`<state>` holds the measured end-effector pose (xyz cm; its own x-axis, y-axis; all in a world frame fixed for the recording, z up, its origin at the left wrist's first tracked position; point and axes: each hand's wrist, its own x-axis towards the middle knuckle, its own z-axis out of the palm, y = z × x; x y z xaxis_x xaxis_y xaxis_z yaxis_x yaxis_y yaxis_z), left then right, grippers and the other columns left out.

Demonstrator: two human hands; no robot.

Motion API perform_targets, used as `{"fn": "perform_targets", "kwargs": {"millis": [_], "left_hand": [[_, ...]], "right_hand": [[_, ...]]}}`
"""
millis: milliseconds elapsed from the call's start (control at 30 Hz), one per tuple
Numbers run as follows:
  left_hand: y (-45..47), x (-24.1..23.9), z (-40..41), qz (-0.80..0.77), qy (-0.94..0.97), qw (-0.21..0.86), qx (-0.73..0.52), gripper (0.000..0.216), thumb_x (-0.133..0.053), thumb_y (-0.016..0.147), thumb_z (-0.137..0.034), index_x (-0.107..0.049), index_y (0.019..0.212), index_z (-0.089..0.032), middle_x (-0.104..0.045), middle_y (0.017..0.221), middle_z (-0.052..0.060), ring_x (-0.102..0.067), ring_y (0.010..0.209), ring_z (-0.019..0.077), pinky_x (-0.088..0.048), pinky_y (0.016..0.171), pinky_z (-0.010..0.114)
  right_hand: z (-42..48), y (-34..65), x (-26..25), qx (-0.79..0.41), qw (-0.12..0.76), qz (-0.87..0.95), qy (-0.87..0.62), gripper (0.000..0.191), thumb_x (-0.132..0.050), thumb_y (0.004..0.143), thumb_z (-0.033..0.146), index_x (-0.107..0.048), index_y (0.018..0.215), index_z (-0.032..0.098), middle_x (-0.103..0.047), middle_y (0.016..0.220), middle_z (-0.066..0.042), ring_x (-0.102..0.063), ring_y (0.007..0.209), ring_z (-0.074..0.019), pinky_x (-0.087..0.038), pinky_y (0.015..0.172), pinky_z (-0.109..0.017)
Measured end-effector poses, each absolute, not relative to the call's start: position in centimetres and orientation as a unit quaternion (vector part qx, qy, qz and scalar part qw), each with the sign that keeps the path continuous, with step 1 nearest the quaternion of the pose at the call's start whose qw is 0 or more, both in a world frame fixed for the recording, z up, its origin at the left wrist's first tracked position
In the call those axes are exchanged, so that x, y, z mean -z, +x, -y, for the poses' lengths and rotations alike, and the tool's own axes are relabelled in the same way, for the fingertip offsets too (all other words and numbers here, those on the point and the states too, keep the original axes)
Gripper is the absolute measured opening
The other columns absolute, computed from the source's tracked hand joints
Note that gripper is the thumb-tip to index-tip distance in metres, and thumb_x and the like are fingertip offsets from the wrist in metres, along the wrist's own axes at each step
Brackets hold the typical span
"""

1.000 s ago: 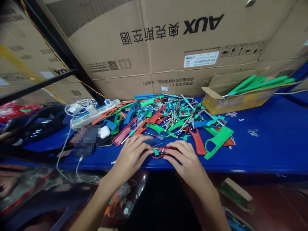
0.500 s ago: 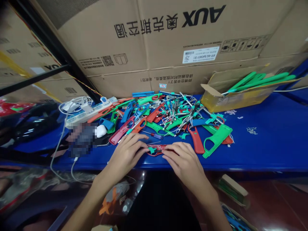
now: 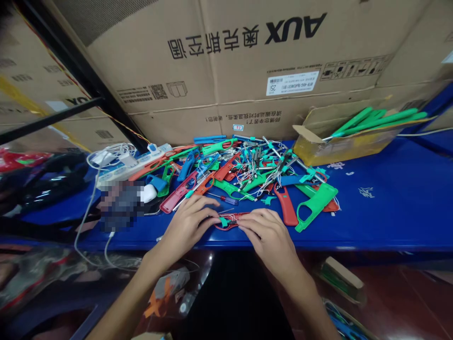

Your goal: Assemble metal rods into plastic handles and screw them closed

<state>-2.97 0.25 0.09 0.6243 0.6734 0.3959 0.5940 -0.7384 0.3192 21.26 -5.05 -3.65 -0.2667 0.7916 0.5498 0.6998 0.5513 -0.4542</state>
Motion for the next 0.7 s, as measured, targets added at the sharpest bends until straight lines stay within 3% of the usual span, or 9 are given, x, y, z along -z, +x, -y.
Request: {"fn": "perform_targets", "kwargs": {"millis": [433,700], "left_hand": [[-2.5,-1.5,-1.5,-0.321,0.931,0.008,-0.173,0.017,-0.07,0.096,-0.033,-0.072,0.086,-0.019,-0.072,0.106,0.002,-0.059,0.102,0.0234,-0.036,0.087,0.038],[-2.4,-1.6,-2.7,-0.295,0.934,0.074,-0.184,0.017,-0.07,0.094,-0.035,-0.073,0.087,-0.02,-0.071,0.101,0.0,-0.059,0.098,0.0194,-0.036,0.089,0.035]], "right_hand": [[5.1,21.1,3.2,-0.084,0.382,0.791,-0.471,0.012,-0.064,0.099,0.018,-0.072,0.103,0.026,-0.078,0.105,0.001,-0.068,0.098,-0.0205,-0.045,0.091,-0.038],[5.0,21.3,3.3,-0.089,0.387,0.789,-0.469,0.012,-0.063,0.099,0.021,-0.074,0.102,0.025,-0.079,0.102,0.0,-0.069,0.097,-0.022,-0.048,0.09,-0.039]]}}
